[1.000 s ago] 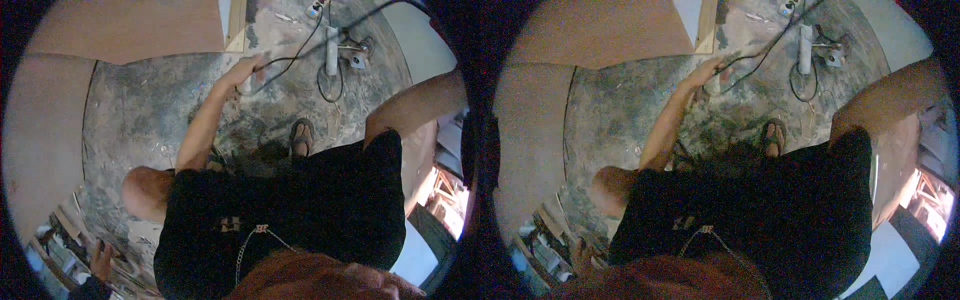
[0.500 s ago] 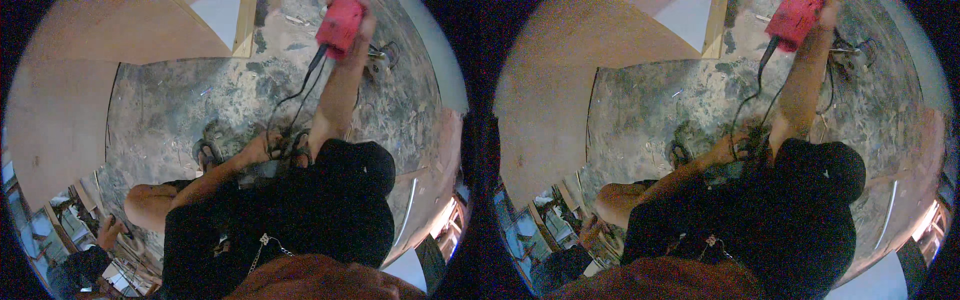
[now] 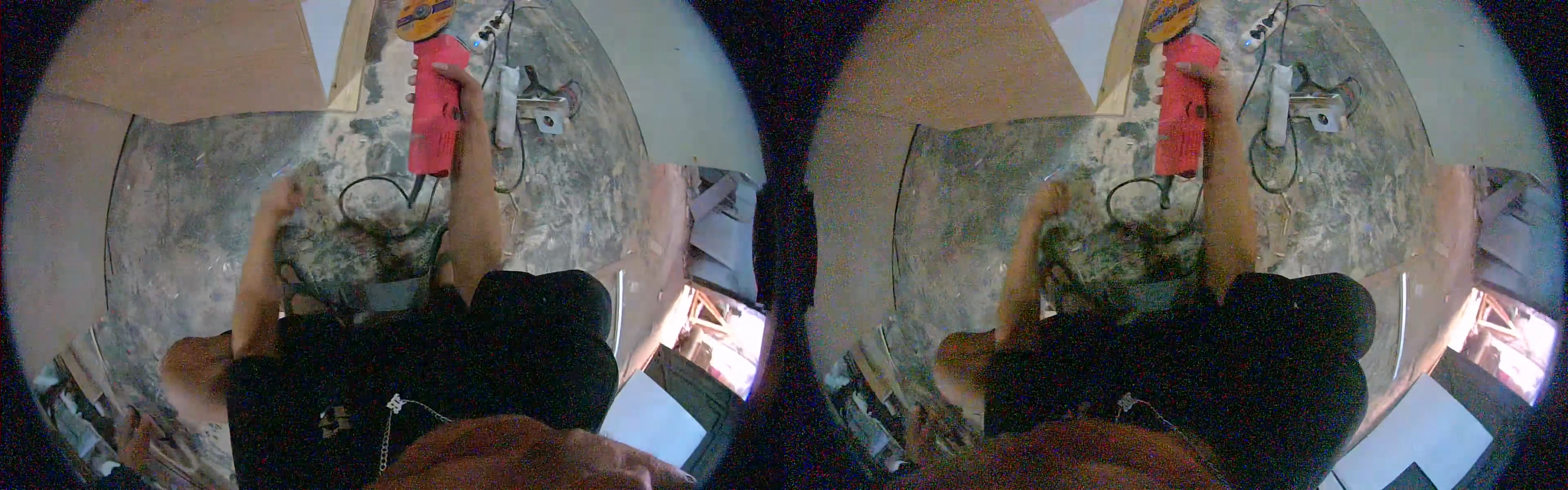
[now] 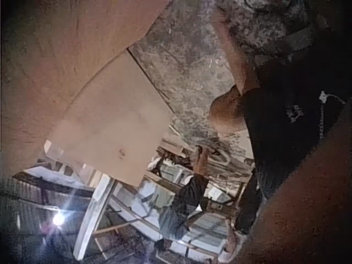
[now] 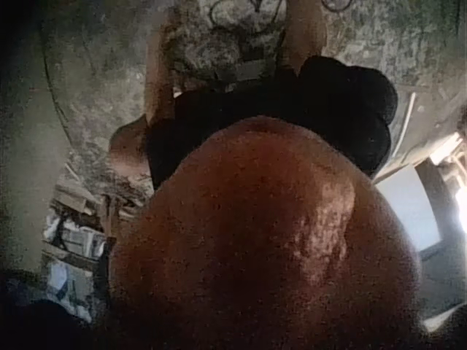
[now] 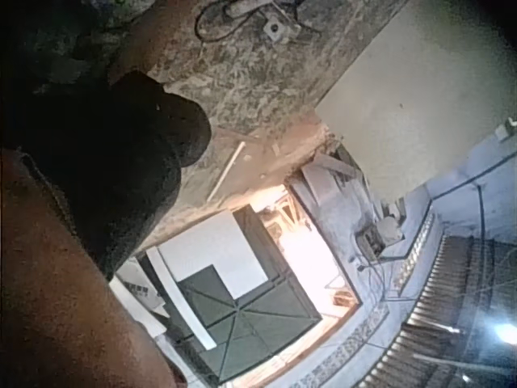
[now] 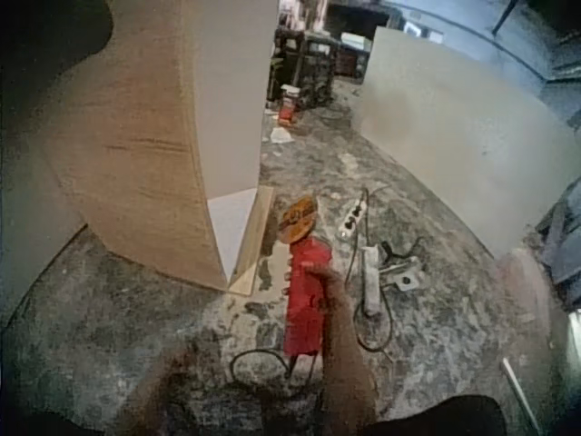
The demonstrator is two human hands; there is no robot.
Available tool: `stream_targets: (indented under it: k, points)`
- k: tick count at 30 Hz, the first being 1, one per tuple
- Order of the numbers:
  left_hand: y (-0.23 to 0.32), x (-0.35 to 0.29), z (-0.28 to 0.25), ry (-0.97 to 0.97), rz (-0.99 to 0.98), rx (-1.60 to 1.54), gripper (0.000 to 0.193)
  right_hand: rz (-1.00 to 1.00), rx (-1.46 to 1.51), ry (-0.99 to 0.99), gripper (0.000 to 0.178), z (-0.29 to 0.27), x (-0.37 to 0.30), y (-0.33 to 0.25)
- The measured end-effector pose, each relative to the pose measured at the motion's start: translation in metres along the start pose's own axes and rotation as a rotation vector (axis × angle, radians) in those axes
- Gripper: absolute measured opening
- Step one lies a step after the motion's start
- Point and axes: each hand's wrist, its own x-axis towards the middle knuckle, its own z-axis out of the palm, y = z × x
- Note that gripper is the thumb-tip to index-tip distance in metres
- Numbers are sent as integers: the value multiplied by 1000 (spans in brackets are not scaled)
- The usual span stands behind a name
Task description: The person uses a pencil and a ruler to mark a line on a wooden cabinet panel, then uses a powered angle grinder to cut along the marked line.
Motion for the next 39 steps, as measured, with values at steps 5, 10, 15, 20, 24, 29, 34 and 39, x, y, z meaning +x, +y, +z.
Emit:
stream_targets:
  k: [5,10,15,20,24,29,34,39]
  points:
    - [177,-54,-91,487,704,-772,46,49,1,145,42,-11,-15,9]
    - [217,-89,-79,768,881,-712,43,-120,134,284,33,-12,1,28]
    - [236,-94,-50,1075,739,-576,35,-160,265,270,27,-44,0,36]
    - [239,-88,-42,1227,760,-371,39,-167,332,394,20,-42,-3,46]
    - [256,-96,-34,1110,631,-348,43,-153,290,389,19,-57,1,42]
    - [265,-88,-17,1159,592,-390,52,-203,196,406,22,-74,-1,49]
    - [270,-80,-12,1164,527,-505,51,-200,213,468,41,-49,-4,41]
    - [266,-76,-9,1200,458,-431,44,-51,304,467,53,-46,-4,44]
